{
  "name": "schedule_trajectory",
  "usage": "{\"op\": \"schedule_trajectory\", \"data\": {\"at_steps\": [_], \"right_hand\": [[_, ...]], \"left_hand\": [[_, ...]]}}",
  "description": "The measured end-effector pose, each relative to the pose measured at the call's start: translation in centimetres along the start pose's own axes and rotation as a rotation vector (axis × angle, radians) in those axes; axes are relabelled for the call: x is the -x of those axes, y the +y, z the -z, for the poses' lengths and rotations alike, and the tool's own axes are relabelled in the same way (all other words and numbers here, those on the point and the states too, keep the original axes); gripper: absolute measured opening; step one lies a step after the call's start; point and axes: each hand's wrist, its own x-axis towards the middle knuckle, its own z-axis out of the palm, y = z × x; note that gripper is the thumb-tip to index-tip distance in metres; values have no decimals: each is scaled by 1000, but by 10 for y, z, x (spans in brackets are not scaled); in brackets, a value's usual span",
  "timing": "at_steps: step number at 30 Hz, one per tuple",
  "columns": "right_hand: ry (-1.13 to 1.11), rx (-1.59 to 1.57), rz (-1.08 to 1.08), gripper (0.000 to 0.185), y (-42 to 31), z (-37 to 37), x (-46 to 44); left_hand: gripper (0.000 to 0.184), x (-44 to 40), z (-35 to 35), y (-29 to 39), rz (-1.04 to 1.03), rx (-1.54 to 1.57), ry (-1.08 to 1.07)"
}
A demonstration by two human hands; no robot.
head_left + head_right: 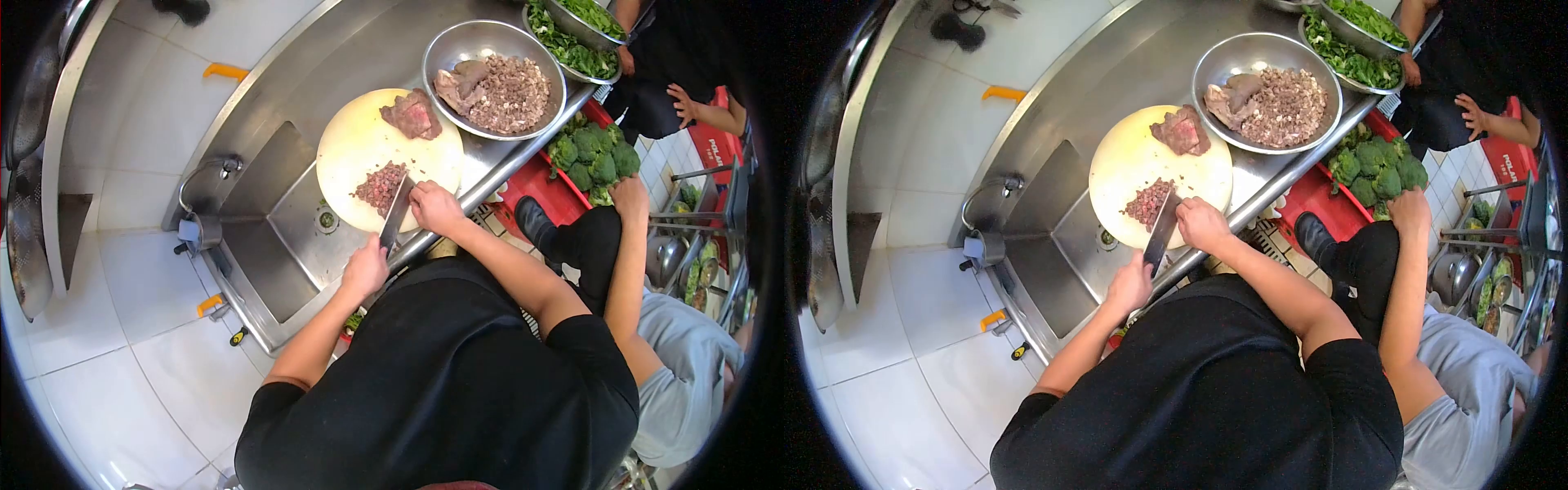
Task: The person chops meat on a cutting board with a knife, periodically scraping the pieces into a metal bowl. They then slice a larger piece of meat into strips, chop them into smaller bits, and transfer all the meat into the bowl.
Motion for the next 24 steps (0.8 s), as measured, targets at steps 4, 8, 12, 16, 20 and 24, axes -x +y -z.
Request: {"op": "schedule_trajectory", "data": {"at_steps": [4,8,12,16,20,24], "right_hand": [[-40,-18,-25,12,2,3,-1],[-7,-143,-69,17,-13,31,0],[-75,-73,7,20,-1,25,4],[-117,-42,21,20,4,19,4],[-43,-77,1,17,-2,39,4],[-86,-26,-4,16,8,29,6]], "left_hand": [[25,-26,-6,9,-71,45,41],[24,-13,16,6,-108,15,20],[23,6,11,14,-32,-23,-13],[22,-22,-10,11,-87,28,40],[23,-5,18,19,-84,-9,19],[24,7,8,18,-71,-12,10]]}}
